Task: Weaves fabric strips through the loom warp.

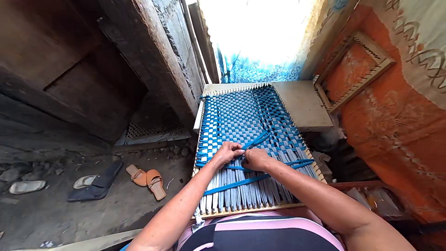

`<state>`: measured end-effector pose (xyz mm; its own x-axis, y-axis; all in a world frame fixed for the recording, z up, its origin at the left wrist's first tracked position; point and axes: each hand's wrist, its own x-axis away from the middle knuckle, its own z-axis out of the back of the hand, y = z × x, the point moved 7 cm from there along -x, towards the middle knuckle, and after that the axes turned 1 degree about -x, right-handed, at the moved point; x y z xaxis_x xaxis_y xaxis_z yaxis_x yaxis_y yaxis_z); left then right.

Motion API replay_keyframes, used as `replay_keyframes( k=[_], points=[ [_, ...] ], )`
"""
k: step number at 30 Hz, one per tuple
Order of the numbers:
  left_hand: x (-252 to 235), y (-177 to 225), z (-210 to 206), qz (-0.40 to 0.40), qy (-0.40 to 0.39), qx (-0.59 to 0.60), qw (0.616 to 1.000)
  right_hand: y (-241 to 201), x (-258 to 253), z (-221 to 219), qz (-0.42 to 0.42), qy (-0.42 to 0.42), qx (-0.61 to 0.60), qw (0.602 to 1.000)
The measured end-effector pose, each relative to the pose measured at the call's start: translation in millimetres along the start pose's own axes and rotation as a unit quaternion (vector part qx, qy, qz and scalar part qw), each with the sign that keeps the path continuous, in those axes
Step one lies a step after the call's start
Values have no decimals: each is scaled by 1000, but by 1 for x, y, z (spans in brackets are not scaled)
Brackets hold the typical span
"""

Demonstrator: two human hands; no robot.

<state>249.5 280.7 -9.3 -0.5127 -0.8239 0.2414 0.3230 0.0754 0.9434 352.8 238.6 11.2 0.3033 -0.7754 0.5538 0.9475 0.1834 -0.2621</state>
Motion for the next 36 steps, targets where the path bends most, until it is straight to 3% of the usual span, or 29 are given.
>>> replay_keyframes(
  k=[4, 9, 13, 20, 22, 26, 32, 36],
  points=[
    [3, -2, -4, 16, -11, 5, 1000, 0, -1, -7, -18, 6, -1, 1000],
    [9, 2, -13, 46, -67, -127, 989, 34, -6, -10, -18, 49, -194, 980],
    [9, -2, -29, 51, -107, -300, 947, 46, -10, -17, -29, 53, -292, 955],
    [30, 6, -50, 120, -76, -465, 874, 46, -7, -26, -69, 91, -468, 876],
    [32, 5, -50, 119, -73, -461, 876, 43, -3, -26, -80, 100, -507, 853],
    [23, -5, -37, 56, -97, -370, 922, 41, 4, -26, -86, 111, -554, 820],
    [26, -12, -41, 44, -125, -387, 913, 40, 15, -33, -66, 72, -532, 841],
    [26, -15, -42, 36, -140, -383, 912, 32, 16, -34, 6, 50, -418, 907]
  ],
)
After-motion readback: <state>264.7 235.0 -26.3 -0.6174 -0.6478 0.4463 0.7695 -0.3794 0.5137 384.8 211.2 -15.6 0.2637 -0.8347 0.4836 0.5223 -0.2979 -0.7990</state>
